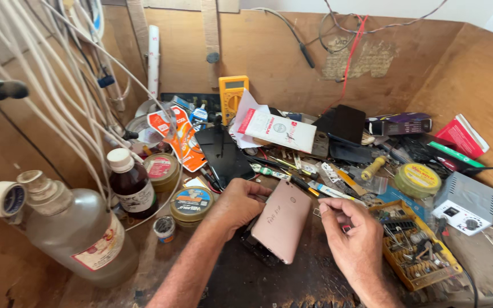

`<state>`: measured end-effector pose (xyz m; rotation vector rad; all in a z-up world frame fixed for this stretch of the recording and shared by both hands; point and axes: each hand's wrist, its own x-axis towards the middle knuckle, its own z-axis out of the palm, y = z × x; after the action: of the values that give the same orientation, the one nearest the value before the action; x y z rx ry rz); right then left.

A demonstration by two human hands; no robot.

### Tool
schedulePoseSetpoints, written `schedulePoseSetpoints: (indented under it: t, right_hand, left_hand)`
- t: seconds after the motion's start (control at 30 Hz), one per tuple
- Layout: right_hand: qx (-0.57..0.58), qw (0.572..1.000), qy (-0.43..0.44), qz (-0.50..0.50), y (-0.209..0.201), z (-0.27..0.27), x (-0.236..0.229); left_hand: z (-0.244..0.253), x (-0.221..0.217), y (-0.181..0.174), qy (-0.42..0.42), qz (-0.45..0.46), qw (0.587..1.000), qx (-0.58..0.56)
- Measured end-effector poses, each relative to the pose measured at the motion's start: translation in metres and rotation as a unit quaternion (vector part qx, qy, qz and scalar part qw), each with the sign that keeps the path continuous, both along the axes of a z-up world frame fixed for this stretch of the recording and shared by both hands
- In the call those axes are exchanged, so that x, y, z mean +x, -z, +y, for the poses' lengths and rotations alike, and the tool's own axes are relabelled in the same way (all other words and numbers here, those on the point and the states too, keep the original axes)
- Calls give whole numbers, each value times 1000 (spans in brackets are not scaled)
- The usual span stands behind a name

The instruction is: The person uses a metal prying tool to carefully separate the back cover from the frame of a smartphone. They work along the edges to release the adhesive and then lift the back cover off, exposing the internal components including the battery and circuit board.

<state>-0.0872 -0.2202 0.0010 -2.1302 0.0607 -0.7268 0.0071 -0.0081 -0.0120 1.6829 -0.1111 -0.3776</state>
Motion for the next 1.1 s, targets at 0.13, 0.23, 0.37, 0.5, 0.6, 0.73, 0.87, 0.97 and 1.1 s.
schedulePoseSetpoints:
  t: [0.13,0.23,0.37,0.5,0.6,0.73,0.87,0.97,1.1]
  right_hand:
    - [-77,997,-3,4,-15,-12,25]
    - [-71,995,-61,-44,-35,-30,66]
    - [-215,969,-118,-38,-57,-38,138]
    - [-305,930,-202,30,-64,-28,192]
    - [-293,918,-241,114,-61,-22,212]
    - [-276,920,-241,139,-57,-23,218]
    - [-271,926,-237,117,-55,-30,223]
    - [-260,934,-237,66,-58,-36,225]
    - [-255,942,-217,39,-75,-46,212]
  left_hand:
    - [4,-1,-1,-27,31,999,-24]
    - [11,-1,-12,-26,60,992,-104]
    - [29,4,-40,-34,46,986,-155]
    - [40,4,-68,-37,16,983,-178]
    - [44,4,-79,-77,34,978,-192]
    - [49,8,-81,-62,15,977,-201]
    - [43,27,-82,-67,21,976,-206]
    - [37,48,-87,-69,12,979,-189]
    - [32,71,-109,-88,-11,981,-174]
